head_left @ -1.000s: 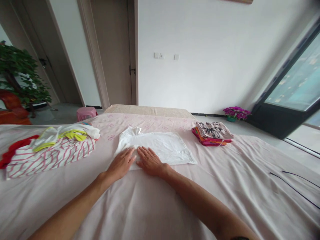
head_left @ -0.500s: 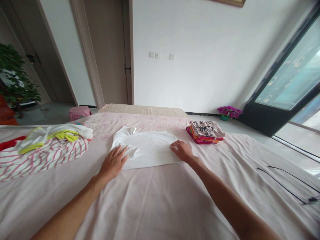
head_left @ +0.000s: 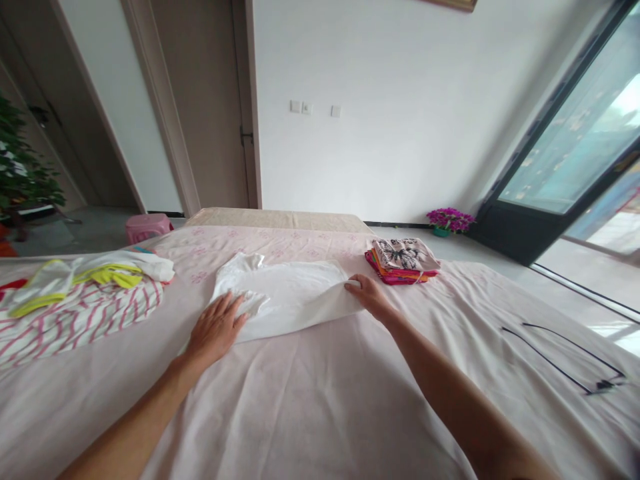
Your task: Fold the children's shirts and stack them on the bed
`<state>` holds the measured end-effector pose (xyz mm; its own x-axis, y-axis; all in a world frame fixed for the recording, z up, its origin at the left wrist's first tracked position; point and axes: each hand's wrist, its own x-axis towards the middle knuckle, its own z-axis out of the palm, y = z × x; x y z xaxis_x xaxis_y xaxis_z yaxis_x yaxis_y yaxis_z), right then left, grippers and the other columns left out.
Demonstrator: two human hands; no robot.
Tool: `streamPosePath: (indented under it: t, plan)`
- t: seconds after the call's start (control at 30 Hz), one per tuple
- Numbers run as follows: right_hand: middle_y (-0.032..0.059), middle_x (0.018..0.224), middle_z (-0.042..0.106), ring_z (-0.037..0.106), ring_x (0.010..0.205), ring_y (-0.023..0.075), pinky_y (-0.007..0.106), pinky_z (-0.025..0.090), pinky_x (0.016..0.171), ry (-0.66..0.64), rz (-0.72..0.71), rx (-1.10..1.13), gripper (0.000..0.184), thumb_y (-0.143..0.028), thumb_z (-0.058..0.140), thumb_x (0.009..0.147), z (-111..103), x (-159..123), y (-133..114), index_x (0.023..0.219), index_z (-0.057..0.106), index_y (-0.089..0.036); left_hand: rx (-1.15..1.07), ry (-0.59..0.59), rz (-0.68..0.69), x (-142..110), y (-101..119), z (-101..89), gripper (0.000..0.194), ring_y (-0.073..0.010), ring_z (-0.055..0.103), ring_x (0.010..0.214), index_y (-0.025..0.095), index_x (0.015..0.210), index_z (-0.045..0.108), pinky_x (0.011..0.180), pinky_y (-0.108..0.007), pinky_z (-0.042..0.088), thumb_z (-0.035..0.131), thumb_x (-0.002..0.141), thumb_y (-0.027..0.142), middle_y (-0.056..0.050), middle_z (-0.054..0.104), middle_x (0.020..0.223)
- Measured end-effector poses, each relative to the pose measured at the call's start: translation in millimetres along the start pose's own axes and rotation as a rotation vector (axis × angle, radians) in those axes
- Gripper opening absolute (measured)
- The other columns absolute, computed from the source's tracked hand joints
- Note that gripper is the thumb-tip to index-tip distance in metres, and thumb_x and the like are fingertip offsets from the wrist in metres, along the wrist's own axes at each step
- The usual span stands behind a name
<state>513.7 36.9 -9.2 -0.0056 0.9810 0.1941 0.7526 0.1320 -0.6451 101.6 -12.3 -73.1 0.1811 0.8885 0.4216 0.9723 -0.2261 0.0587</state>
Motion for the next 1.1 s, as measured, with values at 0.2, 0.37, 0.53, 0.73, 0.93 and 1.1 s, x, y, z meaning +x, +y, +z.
streamPosePath:
  t: [0.2,0.37,0.53,0.73,0.93,1.1]
  plan:
    - [0.0059,0.092,0.071,0.063,0.085,0.0194,0.027,0.044,0.074,0.086,0.023,-0.222,0.026,-0.034,0.054,0.087,12.3,-2.0,13.6,0.102,0.068,-0.019,0.012,-0.024,-0.031,0.0,-0.9,0.6,0.050,-0.0271,0.046,0.136,0.024,0.141,0.050,0.110,-0.046,0.040,0.040,0.097,0.046,-0.012,0.047,0.151]
    - [0.0068,0.112,0.070,0.063,0.100,0.0230,0.030,0.043,0.080,0.026,0.013,-0.411,0.035,-0.036,0.053,0.091,5.6,-13.6,14.9,0.122,0.062,-0.024,0.039,-0.020,-0.071,-0.3,1.4,-2.4,0.048,-0.0271,0.046,0.136,0.025,0.139,0.050,0.108,-0.045,0.040,0.038,0.097,0.044,-0.013,0.050,0.147]
    - [0.0121,0.126,0.063,0.058,0.112,0.0275,0.037,0.042,0.093,0.074,0.000,-0.599,0.042,-0.029,0.053,0.092,-1.1,-19.9,1.0,0.132,0.057,-0.020,0.071,-0.032,-0.071,0.1,4.1,-3.9,0.050,-0.0299,0.047,0.135,0.018,0.139,0.050,0.108,-0.047,0.040,0.039,0.097,0.042,-0.018,0.049,0.147]
    - [0.0104,0.148,0.049,0.038,0.139,0.0246,0.043,0.029,0.115,0.016,-0.398,-0.480,0.045,-0.029,0.043,0.100,20.4,-44.6,-47.2,0.143,0.048,-0.019,0.047,0.078,-0.003,-0.6,8.7,-11.2,0.055,-0.0332,0.039,0.140,0.014,0.145,0.043,0.109,-0.050,0.038,0.043,0.096,0.040,-0.022,0.039,0.153]
    - [0.0074,0.160,0.030,0.022,0.149,0.0225,0.046,0.019,0.122,-0.282,-0.650,-0.416,0.057,-0.042,0.040,0.102,55.8,-69.2,-60.3,0.155,0.028,-0.024,-0.039,-0.017,0.204,-5.3,5.9,-10.6,0.052,-0.0271,0.041,0.140,0.024,0.143,0.048,0.113,-0.047,0.037,0.045,0.096,0.045,-0.012,0.047,0.151]
    - [0.0059,0.160,0.028,0.021,0.149,0.0217,0.046,0.018,0.122,-0.295,-0.545,-0.470,0.056,-0.043,0.036,0.103,47.6,-52.7,-28.1,0.156,0.027,-0.026,-0.021,-0.017,0.137,-7.5,3.1,-5.8,0.053,-0.0313,0.040,0.141,0.027,0.142,0.051,0.112,-0.051,0.037,0.045,0.094,0.050,-0.011,0.048,0.150]
